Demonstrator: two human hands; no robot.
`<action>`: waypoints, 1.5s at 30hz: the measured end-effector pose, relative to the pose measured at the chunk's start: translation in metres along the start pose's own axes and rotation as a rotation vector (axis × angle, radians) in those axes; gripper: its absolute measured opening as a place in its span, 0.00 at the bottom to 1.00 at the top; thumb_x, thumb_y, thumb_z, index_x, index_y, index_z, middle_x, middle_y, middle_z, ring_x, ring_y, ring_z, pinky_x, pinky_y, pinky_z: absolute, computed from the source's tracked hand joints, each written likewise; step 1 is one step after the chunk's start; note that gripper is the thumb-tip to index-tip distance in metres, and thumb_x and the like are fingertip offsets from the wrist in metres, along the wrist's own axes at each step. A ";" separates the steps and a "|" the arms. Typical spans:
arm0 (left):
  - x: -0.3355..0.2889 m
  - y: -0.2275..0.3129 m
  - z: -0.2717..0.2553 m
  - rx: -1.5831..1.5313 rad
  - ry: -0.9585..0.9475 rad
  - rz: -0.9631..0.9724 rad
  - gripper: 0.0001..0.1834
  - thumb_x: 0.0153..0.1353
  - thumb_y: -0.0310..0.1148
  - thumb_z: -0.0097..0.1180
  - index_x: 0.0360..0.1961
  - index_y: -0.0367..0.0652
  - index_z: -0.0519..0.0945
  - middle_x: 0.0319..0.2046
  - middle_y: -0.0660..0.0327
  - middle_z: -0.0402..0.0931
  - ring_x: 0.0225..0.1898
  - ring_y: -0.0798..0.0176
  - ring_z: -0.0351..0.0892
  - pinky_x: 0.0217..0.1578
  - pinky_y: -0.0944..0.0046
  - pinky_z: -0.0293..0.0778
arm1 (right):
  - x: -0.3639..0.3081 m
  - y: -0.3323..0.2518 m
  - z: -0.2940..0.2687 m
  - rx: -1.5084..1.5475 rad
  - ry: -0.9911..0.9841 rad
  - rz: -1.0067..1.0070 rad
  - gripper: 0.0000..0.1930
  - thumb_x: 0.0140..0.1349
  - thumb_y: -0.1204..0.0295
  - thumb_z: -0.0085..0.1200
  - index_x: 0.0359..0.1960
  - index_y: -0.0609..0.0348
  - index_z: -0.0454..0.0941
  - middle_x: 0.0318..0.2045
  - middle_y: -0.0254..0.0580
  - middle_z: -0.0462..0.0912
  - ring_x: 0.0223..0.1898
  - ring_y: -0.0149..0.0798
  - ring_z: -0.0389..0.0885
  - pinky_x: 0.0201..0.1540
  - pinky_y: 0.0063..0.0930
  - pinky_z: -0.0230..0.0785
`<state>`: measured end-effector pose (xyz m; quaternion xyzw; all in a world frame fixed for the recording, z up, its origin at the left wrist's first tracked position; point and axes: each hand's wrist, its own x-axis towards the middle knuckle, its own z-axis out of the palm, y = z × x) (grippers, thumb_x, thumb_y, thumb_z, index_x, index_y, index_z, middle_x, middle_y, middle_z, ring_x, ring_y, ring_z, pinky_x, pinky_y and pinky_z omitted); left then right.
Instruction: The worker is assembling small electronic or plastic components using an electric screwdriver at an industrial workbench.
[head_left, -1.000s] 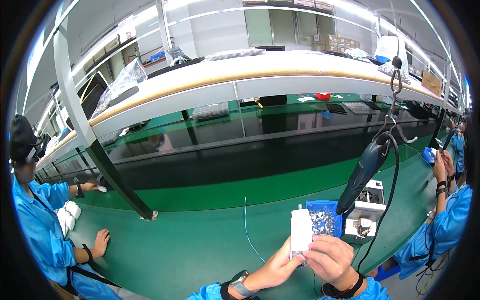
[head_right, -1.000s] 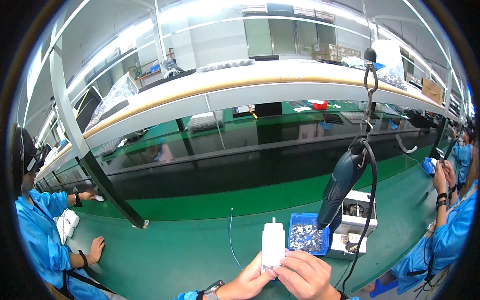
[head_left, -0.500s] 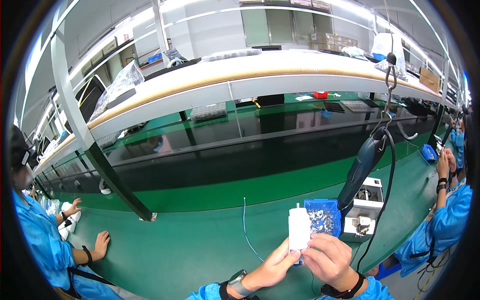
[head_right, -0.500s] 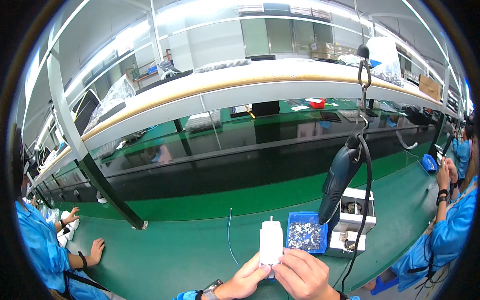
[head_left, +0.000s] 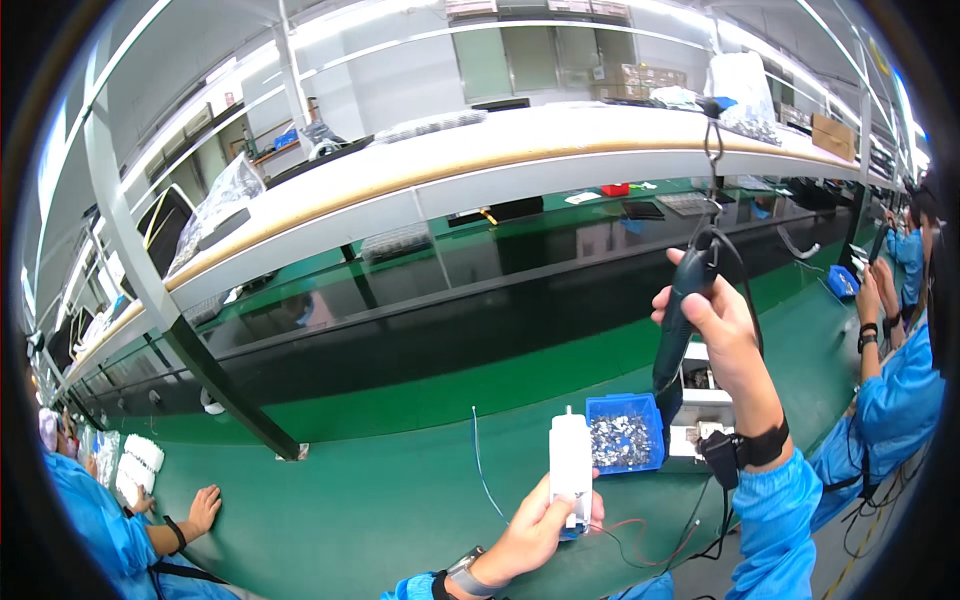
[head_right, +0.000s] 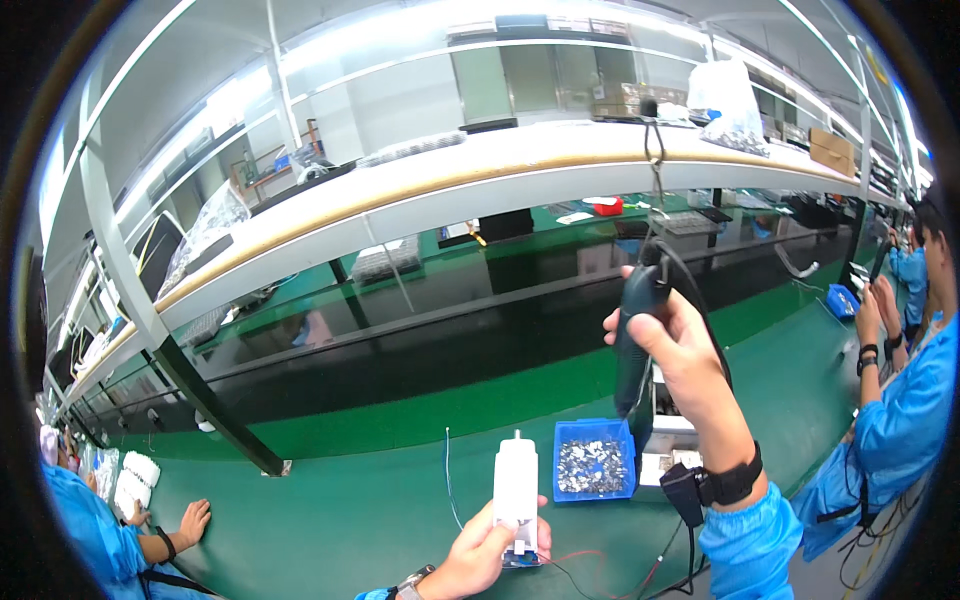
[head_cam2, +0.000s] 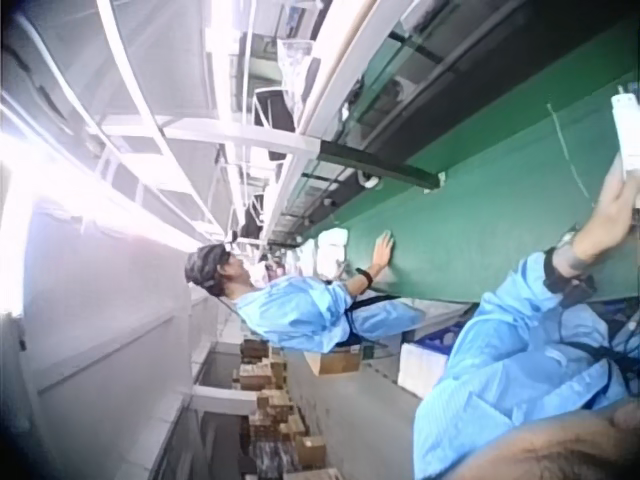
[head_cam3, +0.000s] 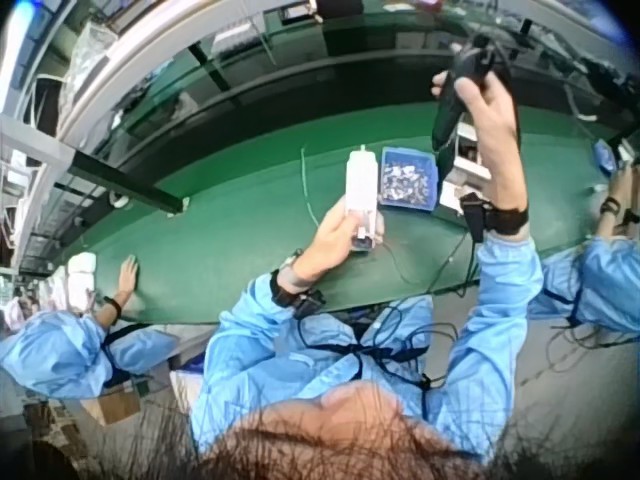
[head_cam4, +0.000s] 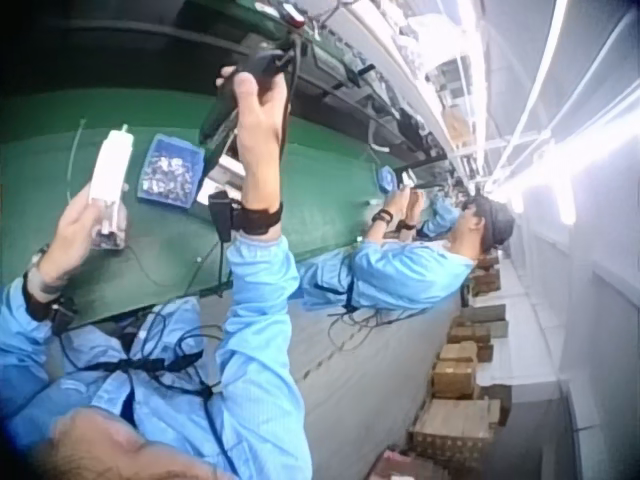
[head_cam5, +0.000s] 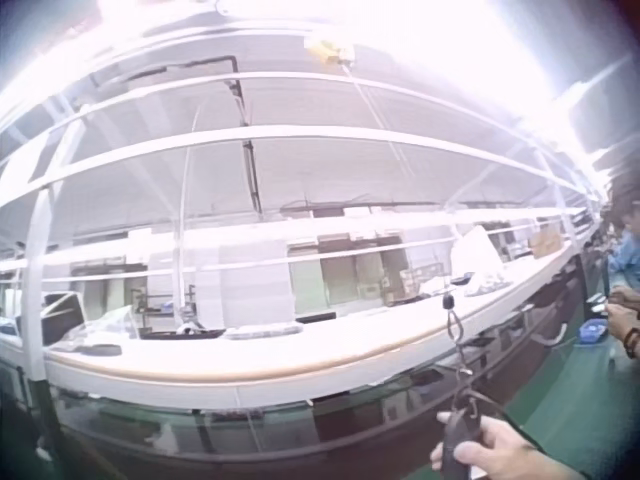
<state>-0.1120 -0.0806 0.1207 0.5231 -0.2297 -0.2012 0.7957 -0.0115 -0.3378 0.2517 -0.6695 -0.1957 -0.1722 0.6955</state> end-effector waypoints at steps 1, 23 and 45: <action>0.001 -0.001 0.001 -0.026 0.002 -0.015 0.20 0.76 0.31 0.32 0.64 0.34 0.61 0.41 0.53 0.76 0.41 0.63 0.78 0.47 0.61 0.76 | -0.003 -0.005 -0.001 -0.047 0.042 -0.008 0.31 0.59 0.60 0.62 0.61 0.64 0.69 0.38 0.40 0.81 0.35 0.32 0.82 0.41 0.26 0.75; 0.016 0.001 0.011 0.035 0.079 -0.073 0.21 0.73 0.33 0.33 0.61 0.31 0.63 0.33 0.48 0.78 0.34 0.57 0.80 0.39 0.57 0.78 | -0.114 0.059 -0.036 -0.105 0.472 -0.204 0.13 0.60 0.73 0.61 0.40 0.63 0.70 0.25 0.40 0.76 0.24 0.29 0.78 0.22 0.19 0.73; 0.015 0.009 0.004 -0.048 0.063 -0.169 0.19 0.75 0.31 0.29 0.62 0.38 0.64 0.35 0.57 0.75 0.33 0.65 0.79 0.38 0.64 0.78 | -0.053 -0.065 0.091 0.267 -0.065 -0.296 0.42 0.65 0.31 0.27 0.47 0.66 0.69 0.21 0.46 0.76 0.13 0.35 0.74 0.25 0.32 0.79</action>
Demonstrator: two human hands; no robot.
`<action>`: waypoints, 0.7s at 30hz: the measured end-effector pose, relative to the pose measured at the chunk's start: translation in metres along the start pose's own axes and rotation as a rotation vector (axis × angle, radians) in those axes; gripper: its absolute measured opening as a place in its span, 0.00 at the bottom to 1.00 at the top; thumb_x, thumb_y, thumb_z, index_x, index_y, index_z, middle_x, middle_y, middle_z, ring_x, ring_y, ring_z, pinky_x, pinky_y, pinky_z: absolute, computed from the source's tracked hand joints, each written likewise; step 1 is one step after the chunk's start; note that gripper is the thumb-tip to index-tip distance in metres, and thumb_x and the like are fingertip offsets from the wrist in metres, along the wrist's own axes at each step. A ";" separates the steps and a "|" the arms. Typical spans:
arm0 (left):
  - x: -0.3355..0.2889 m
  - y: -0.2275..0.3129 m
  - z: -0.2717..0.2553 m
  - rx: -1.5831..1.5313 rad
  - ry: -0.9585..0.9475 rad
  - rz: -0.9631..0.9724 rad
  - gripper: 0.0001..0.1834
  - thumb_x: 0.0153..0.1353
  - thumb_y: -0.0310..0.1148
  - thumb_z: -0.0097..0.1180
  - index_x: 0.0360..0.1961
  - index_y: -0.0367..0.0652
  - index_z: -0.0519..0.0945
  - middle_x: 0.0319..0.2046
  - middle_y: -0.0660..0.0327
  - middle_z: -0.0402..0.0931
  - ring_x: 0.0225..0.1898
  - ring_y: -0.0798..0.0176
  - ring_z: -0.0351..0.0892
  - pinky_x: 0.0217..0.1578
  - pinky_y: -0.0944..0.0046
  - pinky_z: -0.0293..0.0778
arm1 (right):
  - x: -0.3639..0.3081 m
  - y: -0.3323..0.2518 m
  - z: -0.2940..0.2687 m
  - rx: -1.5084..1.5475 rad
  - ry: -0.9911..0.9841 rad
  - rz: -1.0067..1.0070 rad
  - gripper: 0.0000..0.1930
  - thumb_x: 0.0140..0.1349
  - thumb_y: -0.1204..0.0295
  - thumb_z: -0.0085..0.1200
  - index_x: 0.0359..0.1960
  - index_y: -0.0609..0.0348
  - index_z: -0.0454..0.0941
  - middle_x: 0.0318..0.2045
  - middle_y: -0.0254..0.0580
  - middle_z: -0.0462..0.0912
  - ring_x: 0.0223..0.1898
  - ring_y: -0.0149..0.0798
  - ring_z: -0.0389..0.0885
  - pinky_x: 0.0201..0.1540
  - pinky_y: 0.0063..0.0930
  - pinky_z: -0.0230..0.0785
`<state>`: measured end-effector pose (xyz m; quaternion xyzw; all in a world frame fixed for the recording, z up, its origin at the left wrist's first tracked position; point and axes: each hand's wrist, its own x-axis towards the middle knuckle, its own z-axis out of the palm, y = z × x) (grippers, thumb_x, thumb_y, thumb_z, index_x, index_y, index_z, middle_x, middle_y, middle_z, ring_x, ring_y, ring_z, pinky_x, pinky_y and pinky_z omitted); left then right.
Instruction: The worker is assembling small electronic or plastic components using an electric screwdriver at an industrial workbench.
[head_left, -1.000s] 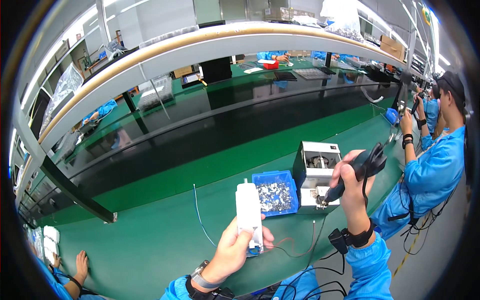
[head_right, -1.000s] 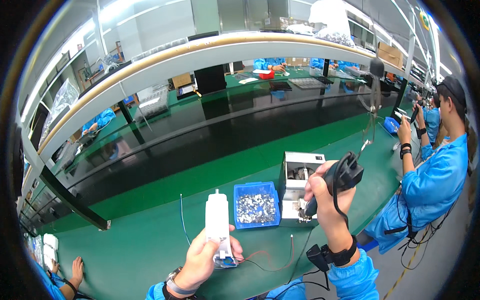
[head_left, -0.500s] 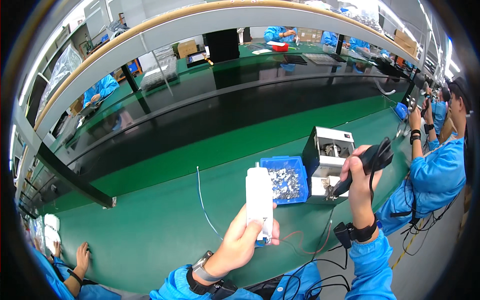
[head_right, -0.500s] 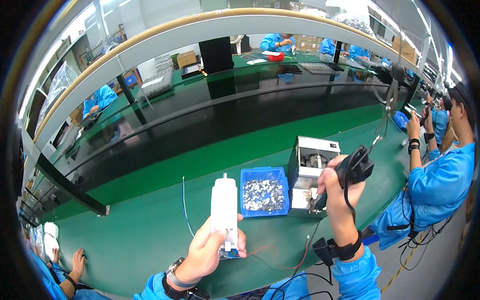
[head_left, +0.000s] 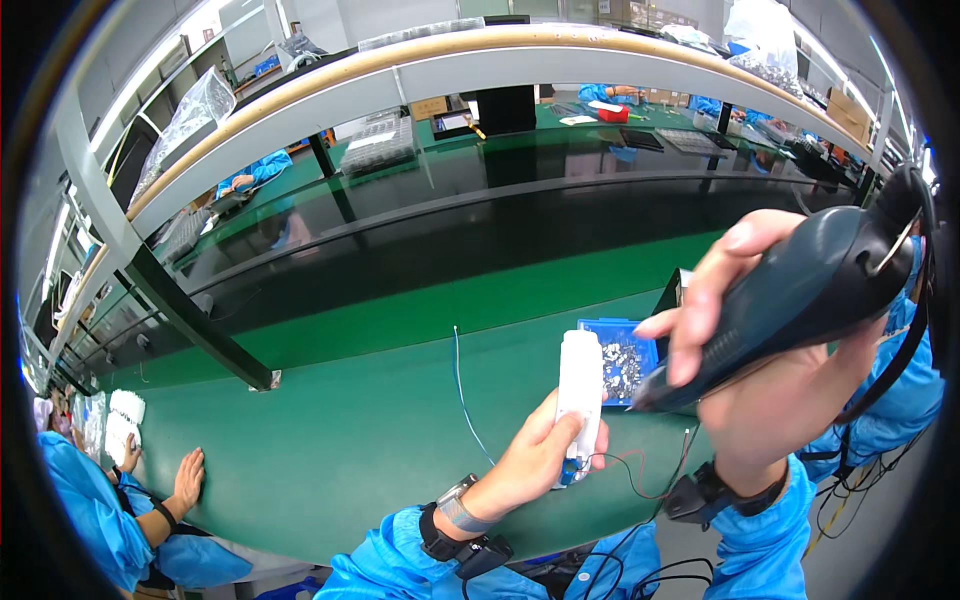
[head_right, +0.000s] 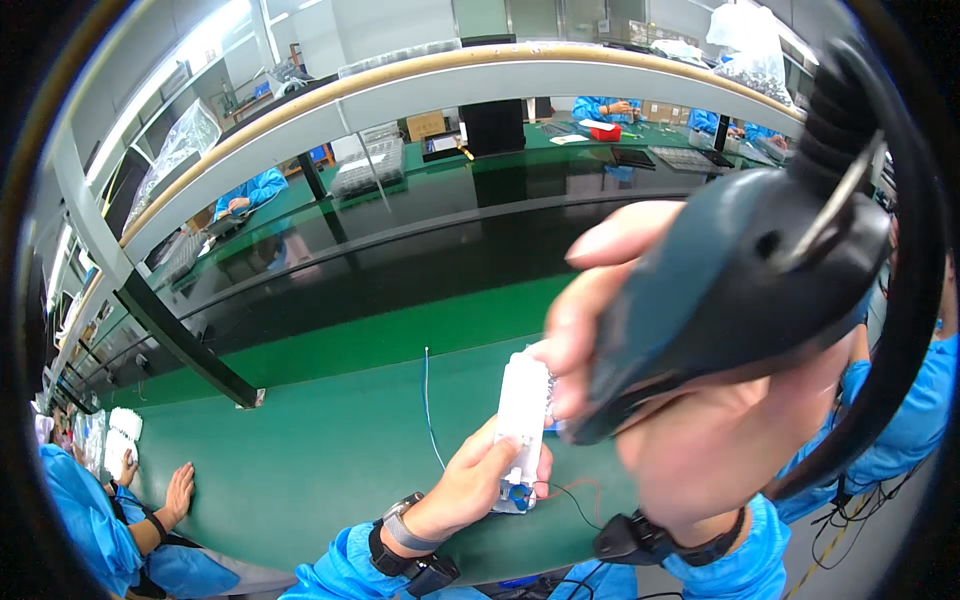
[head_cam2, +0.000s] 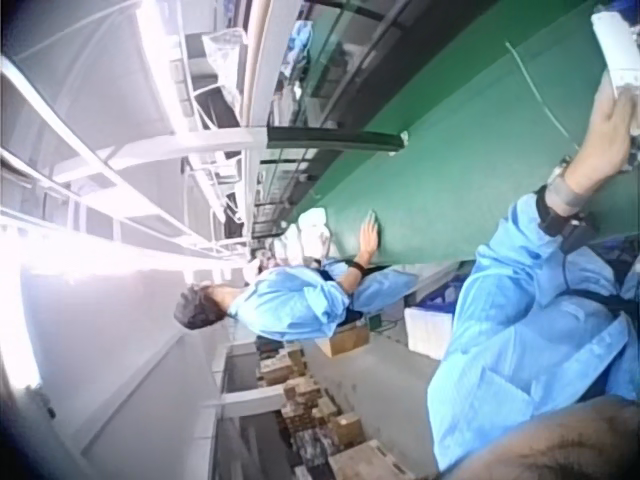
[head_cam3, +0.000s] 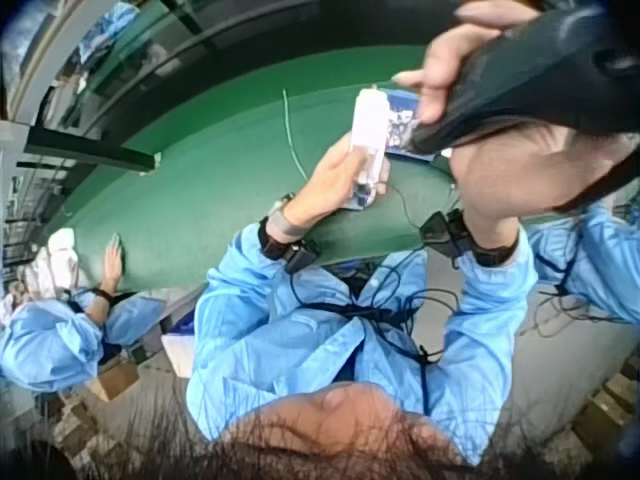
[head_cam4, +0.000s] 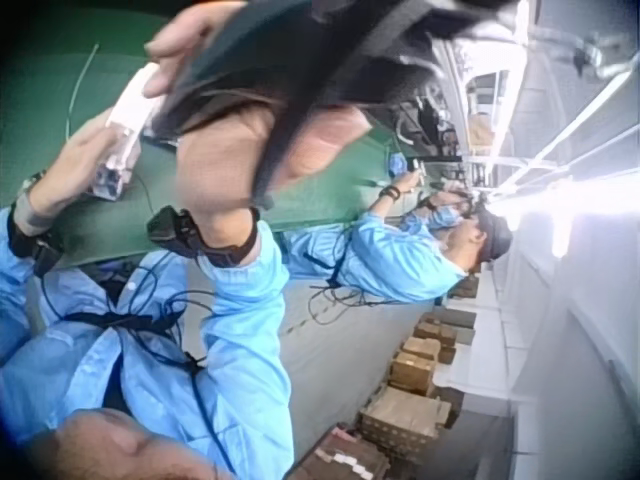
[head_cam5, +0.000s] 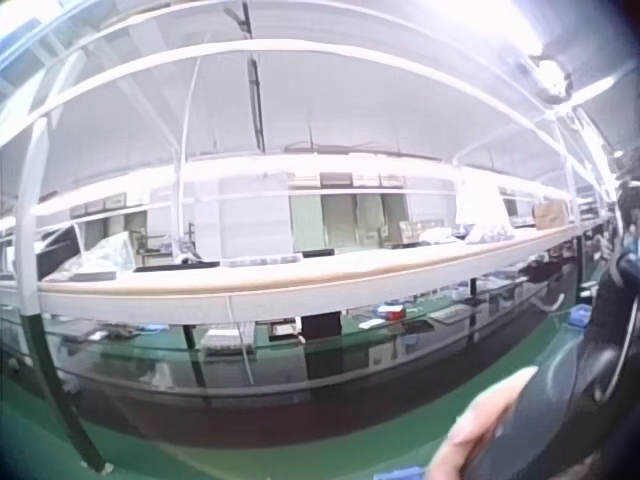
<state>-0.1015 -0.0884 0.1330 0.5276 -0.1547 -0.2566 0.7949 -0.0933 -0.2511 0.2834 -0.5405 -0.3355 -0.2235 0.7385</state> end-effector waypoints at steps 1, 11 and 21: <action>0.000 -0.001 0.001 -0.011 0.004 0.003 0.18 0.75 0.32 0.30 0.61 0.38 0.63 0.35 0.58 0.75 0.33 0.65 0.79 0.37 0.65 0.77 | 0.001 0.005 0.009 0.046 -0.022 -0.027 0.43 0.65 0.30 0.27 0.44 0.66 0.69 0.21 0.52 0.77 0.13 0.36 0.74 0.21 0.31 0.77; 0.003 -0.005 -0.002 -0.017 -0.041 0.042 0.19 0.76 0.34 0.32 0.63 0.39 0.59 0.35 0.59 0.74 0.32 0.67 0.78 0.35 0.67 0.75 | -0.010 0.028 0.032 0.224 0.081 -0.010 0.45 0.62 0.28 0.31 0.42 0.69 0.68 0.22 0.61 0.78 0.15 0.40 0.77 0.18 0.27 0.73; 0.000 -0.002 0.002 -0.047 0.007 0.010 0.17 0.76 0.34 0.31 0.61 0.40 0.61 0.34 0.59 0.74 0.32 0.67 0.78 0.35 0.67 0.76 | -0.014 0.033 0.030 0.231 0.069 0.079 0.46 0.61 0.27 0.31 0.41 0.70 0.69 0.19 0.58 0.77 0.15 0.40 0.76 0.16 0.26 0.70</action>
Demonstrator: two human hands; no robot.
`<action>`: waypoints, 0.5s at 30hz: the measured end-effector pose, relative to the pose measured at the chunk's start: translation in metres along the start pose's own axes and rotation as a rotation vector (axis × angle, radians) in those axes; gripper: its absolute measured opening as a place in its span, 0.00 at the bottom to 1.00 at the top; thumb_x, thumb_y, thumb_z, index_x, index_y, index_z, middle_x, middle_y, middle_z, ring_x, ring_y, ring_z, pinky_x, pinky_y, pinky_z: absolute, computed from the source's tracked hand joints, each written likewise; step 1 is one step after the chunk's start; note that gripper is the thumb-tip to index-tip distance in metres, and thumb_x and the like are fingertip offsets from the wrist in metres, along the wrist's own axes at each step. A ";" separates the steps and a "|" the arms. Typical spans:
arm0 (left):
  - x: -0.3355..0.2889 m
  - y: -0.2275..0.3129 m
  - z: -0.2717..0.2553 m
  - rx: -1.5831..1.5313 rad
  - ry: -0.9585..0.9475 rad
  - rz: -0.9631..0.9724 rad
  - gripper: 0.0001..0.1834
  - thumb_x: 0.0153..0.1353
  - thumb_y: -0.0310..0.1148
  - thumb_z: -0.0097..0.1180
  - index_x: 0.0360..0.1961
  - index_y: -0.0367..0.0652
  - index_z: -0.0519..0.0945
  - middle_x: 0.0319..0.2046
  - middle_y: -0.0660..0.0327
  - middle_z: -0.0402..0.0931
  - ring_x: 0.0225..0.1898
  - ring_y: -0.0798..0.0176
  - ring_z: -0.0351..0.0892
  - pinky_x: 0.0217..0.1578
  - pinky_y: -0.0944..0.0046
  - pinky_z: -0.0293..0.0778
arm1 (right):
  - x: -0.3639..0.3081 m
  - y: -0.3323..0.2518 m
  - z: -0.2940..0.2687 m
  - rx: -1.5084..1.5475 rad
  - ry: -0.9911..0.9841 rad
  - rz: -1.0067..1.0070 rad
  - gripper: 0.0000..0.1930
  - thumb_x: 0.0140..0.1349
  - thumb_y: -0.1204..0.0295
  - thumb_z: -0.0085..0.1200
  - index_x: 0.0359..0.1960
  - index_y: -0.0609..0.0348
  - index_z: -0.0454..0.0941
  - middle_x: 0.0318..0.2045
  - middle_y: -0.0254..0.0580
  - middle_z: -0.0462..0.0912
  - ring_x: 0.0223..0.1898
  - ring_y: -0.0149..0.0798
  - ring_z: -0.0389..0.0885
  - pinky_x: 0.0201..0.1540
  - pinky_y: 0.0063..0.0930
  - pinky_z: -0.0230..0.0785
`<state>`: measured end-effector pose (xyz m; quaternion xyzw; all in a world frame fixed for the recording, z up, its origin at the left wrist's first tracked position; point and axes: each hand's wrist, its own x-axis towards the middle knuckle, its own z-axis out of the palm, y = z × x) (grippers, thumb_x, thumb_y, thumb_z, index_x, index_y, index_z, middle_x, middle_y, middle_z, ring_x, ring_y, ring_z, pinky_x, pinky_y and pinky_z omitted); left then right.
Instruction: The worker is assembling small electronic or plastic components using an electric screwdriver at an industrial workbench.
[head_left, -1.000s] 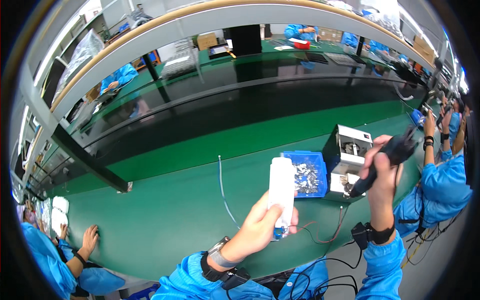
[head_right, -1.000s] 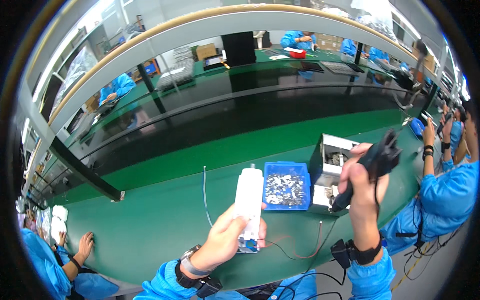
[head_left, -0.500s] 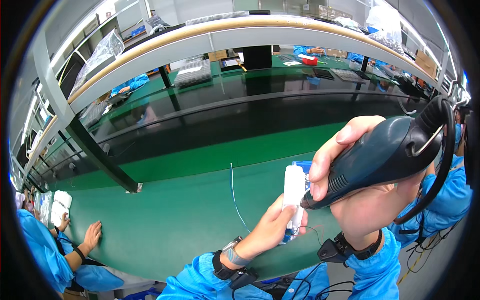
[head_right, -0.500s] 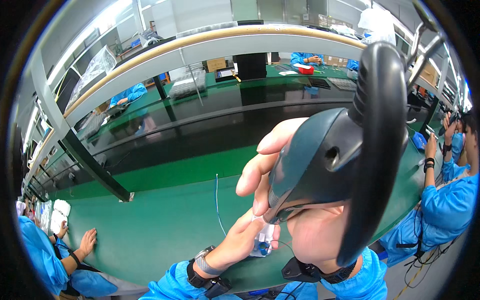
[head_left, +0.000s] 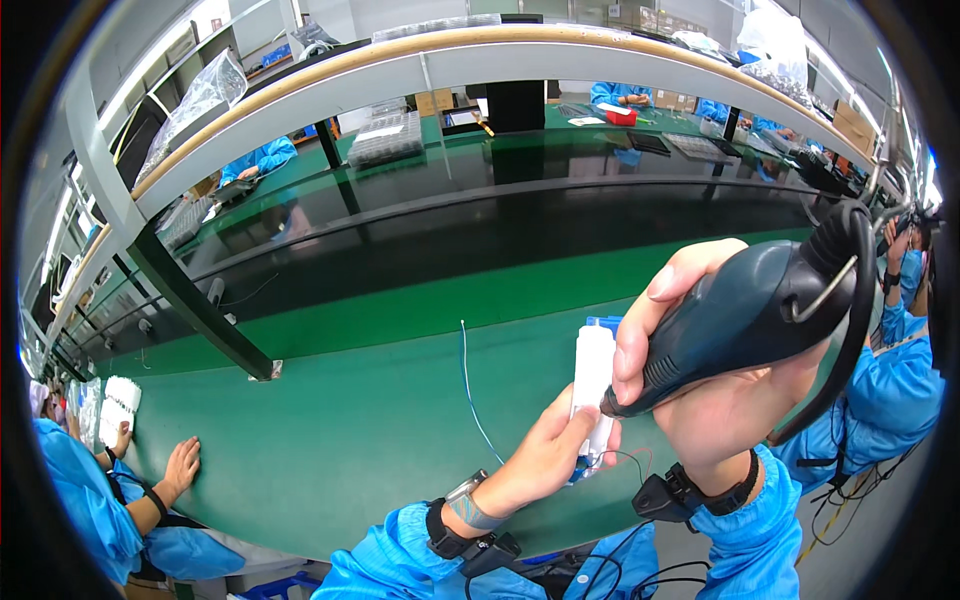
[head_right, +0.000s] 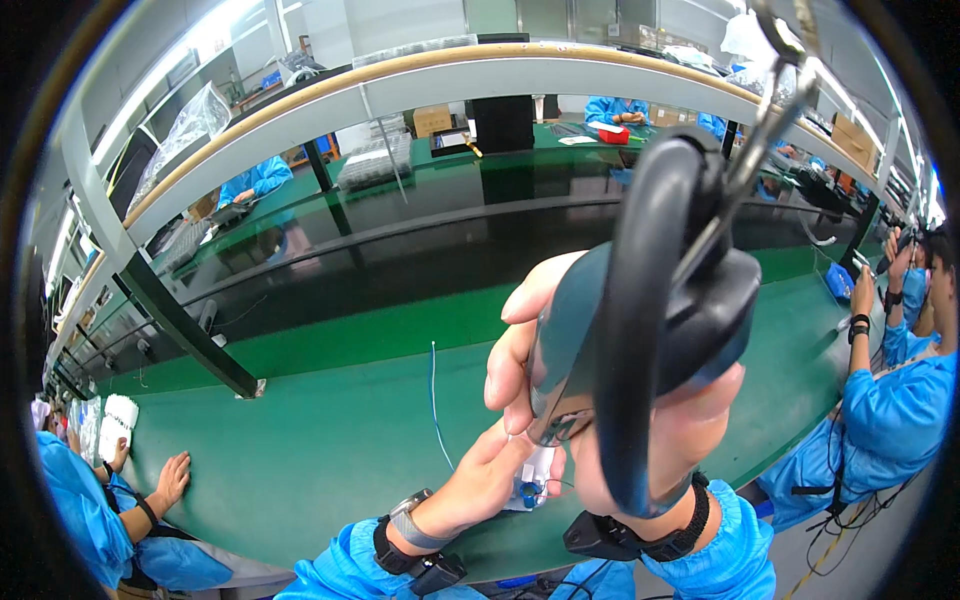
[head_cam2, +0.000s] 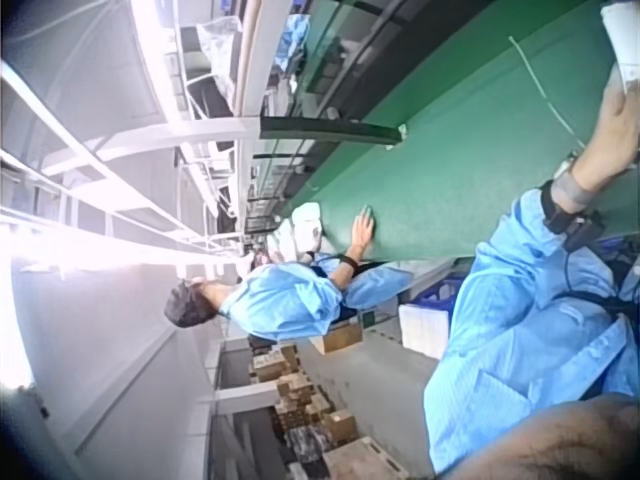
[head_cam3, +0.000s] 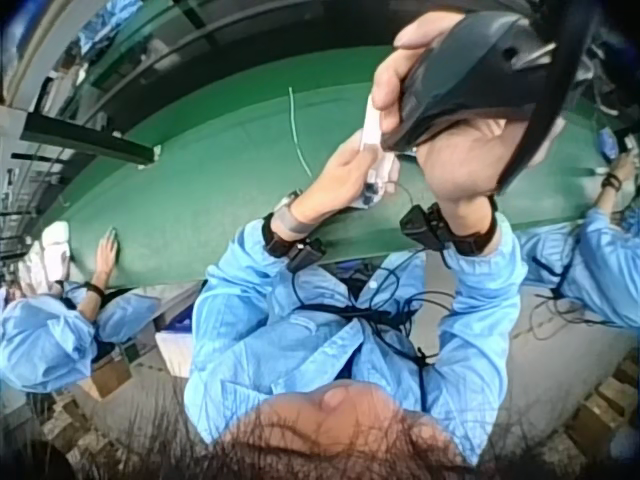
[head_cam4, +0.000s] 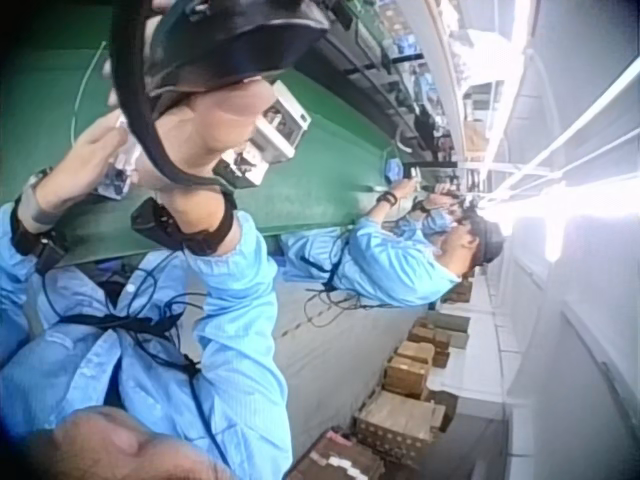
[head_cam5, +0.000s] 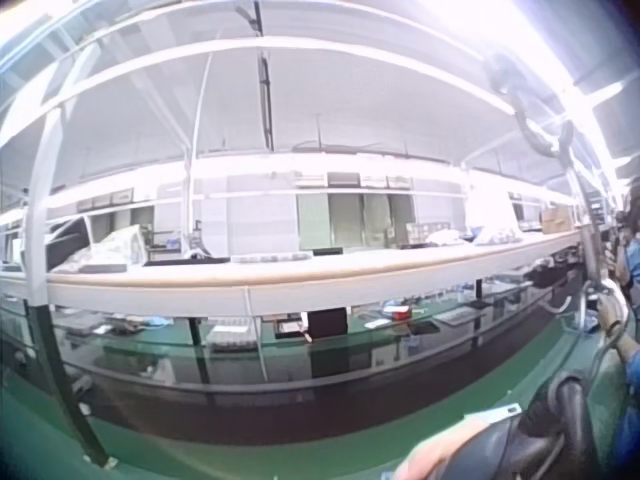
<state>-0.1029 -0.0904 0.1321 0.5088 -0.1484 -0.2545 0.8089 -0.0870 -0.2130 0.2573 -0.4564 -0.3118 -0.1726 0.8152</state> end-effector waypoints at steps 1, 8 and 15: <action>-0.001 0.002 0.001 -0.004 0.008 -0.010 0.17 0.76 0.34 0.31 0.61 0.40 0.61 0.34 0.59 0.74 0.32 0.67 0.78 0.35 0.67 0.76 | 0.000 0.001 0.000 -0.005 -0.026 -0.004 0.47 0.60 0.26 0.31 0.41 0.71 0.69 0.18 0.57 0.76 0.15 0.40 0.75 0.16 0.26 0.70; 0.007 -0.004 -0.006 -0.010 -0.050 -0.008 0.16 0.76 0.33 0.31 0.58 0.39 0.64 0.34 0.60 0.75 0.32 0.69 0.77 0.35 0.68 0.75 | -0.002 -0.004 -0.006 -0.113 -0.030 0.083 0.47 0.58 0.25 0.32 0.39 0.68 0.68 0.16 0.54 0.75 0.13 0.39 0.73 0.15 0.28 0.70; 0.003 -0.004 -0.003 0.029 -0.082 -0.005 0.15 0.76 0.33 0.30 0.57 0.39 0.64 0.34 0.60 0.75 0.32 0.68 0.77 0.36 0.67 0.76 | -0.003 -0.004 -0.016 -0.085 -0.131 0.075 0.48 0.57 0.24 0.34 0.40 0.69 0.69 0.15 0.52 0.76 0.13 0.38 0.74 0.15 0.28 0.71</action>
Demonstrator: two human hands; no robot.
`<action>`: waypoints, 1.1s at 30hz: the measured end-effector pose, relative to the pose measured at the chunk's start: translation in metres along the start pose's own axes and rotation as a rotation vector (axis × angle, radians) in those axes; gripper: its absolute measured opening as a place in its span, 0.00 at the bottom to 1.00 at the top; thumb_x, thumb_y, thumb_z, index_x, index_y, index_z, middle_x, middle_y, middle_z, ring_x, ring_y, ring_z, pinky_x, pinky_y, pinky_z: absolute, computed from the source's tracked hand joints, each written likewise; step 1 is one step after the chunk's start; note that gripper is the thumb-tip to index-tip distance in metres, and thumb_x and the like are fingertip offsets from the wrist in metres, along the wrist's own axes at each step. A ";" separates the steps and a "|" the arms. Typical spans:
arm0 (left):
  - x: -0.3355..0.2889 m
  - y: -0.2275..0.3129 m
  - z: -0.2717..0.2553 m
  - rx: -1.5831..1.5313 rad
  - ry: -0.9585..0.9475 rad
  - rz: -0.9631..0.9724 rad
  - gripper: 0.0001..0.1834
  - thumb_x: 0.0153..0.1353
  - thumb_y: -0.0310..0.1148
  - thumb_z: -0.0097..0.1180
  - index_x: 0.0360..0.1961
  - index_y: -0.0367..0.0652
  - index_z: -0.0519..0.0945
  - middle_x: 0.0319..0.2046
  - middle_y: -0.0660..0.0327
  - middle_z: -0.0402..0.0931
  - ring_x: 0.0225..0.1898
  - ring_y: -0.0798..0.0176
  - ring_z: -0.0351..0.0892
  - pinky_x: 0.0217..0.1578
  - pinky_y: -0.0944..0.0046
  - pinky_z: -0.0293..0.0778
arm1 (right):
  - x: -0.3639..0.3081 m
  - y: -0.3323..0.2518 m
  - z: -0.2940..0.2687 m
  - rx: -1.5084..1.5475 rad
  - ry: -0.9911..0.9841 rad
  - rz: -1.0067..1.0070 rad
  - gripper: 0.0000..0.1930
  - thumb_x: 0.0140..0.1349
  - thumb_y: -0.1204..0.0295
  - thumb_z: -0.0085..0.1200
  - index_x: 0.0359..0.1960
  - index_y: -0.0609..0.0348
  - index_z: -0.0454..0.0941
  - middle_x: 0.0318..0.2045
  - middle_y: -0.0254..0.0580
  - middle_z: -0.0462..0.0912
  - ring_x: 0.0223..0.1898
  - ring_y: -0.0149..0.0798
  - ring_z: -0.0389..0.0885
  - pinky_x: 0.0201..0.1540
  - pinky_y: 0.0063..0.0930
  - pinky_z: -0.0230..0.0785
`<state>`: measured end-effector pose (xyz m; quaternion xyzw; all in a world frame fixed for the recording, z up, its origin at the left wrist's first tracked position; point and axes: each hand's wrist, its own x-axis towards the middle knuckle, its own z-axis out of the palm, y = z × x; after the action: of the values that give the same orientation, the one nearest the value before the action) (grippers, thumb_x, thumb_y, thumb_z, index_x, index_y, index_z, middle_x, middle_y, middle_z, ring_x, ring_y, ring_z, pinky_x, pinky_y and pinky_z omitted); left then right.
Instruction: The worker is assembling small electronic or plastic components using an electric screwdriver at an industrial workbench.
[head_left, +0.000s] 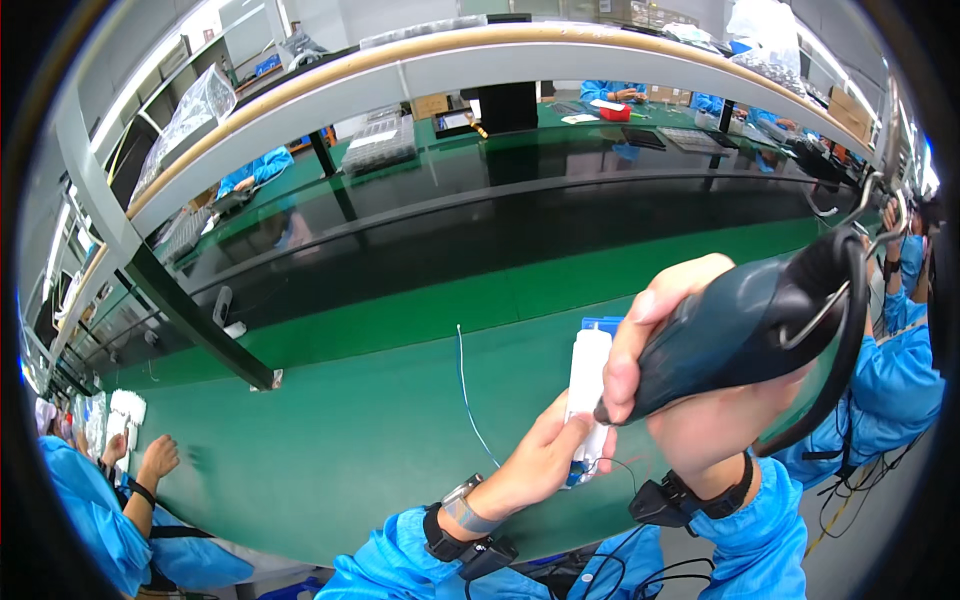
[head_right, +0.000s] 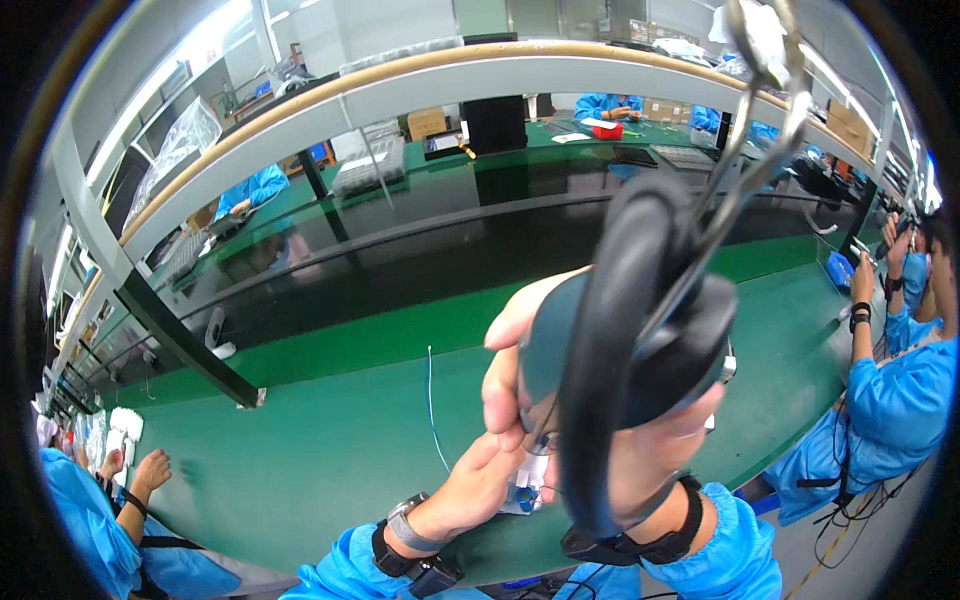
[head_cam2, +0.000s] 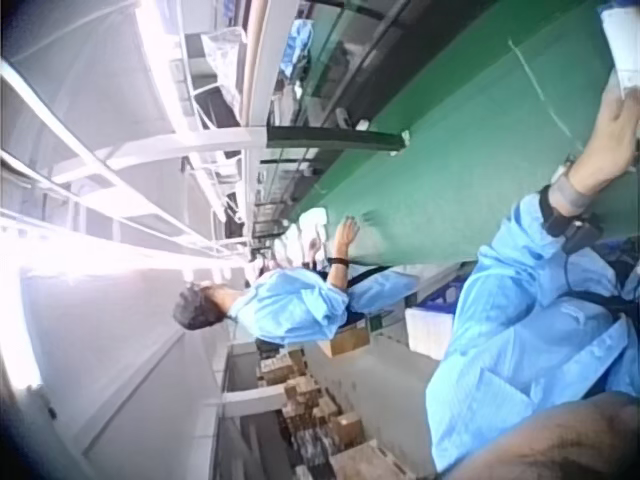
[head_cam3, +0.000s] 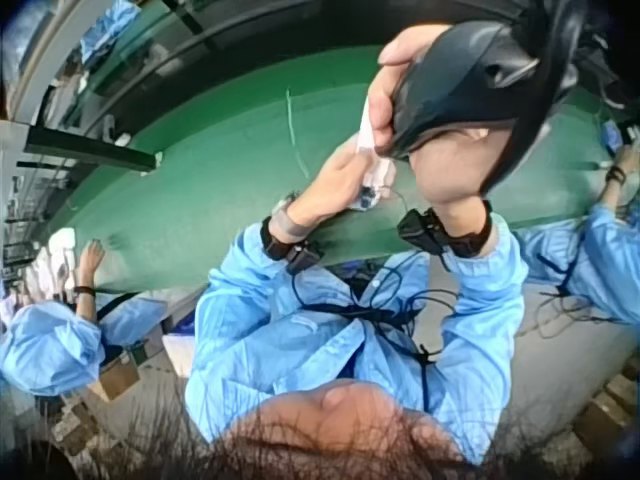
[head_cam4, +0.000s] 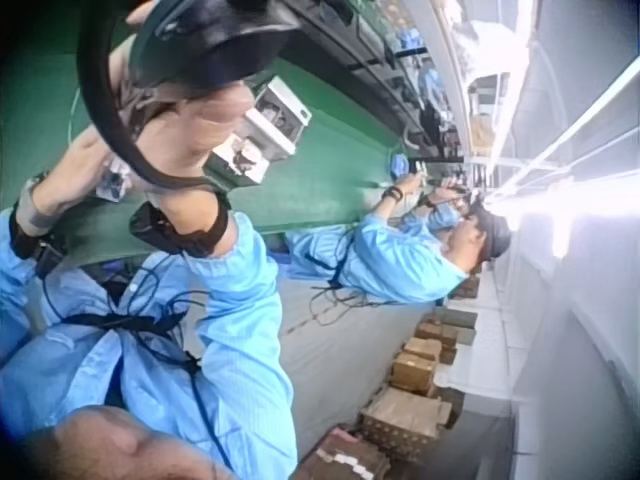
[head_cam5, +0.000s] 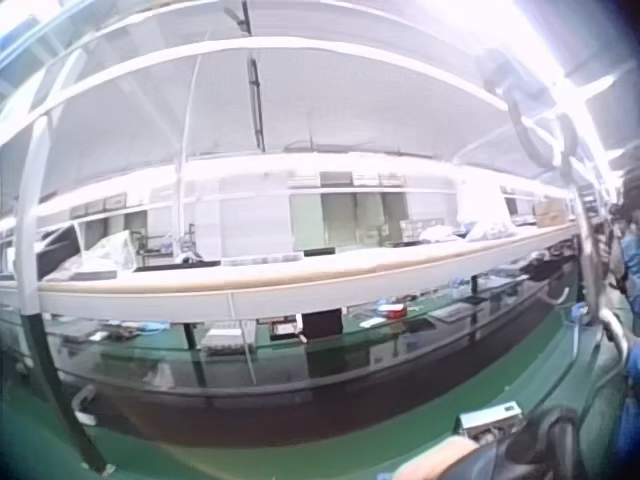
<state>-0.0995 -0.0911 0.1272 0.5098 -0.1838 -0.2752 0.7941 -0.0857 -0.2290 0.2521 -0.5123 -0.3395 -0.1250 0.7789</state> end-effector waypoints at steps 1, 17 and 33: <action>0.000 0.000 0.002 0.113 0.042 0.054 0.15 0.76 0.33 0.30 0.57 0.39 0.64 0.34 0.59 0.75 0.32 0.68 0.77 0.36 0.66 0.77 | -0.001 0.000 -0.002 -0.047 -0.023 0.001 0.48 0.56 0.23 0.34 0.40 0.69 0.69 0.15 0.52 0.76 0.13 0.38 0.75 0.15 0.28 0.71; 0.004 0.000 0.008 -0.075 0.179 0.081 0.25 0.69 0.34 0.44 0.63 0.32 0.62 0.32 0.52 0.78 0.32 0.58 0.81 0.36 0.59 0.79 | -0.084 -0.011 -0.154 -0.438 0.452 -0.139 0.48 0.58 0.23 0.31 0.47 0.64 0.69 0.27 0.49 0.80 0.18 0.32 0.76 0.21 0.19 0.69; 0.001 -0.001 0.014 0.089 0.161 0.039 0.24 0.70 0.27 0.42 0.65 0.31 0.60 0.31 0.54 0.78 0.33 0.60 0.81 0.39 0.58 0.78 | -0.098 0.015 -0.166 -0.501 0.538 -0.119 0.49 0.55 0.21 0.32 0.46 0.63 0.70 0.25 0.48 0.79 0.20 0.31 0.76 0.22 0.19 0.68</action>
<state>-0.1074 -0.1019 0.1327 0.5613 -0.1414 -0.2094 0.7881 -0.0830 -0.3835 0.1365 -0.6154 -0.1109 -0.3795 0.6819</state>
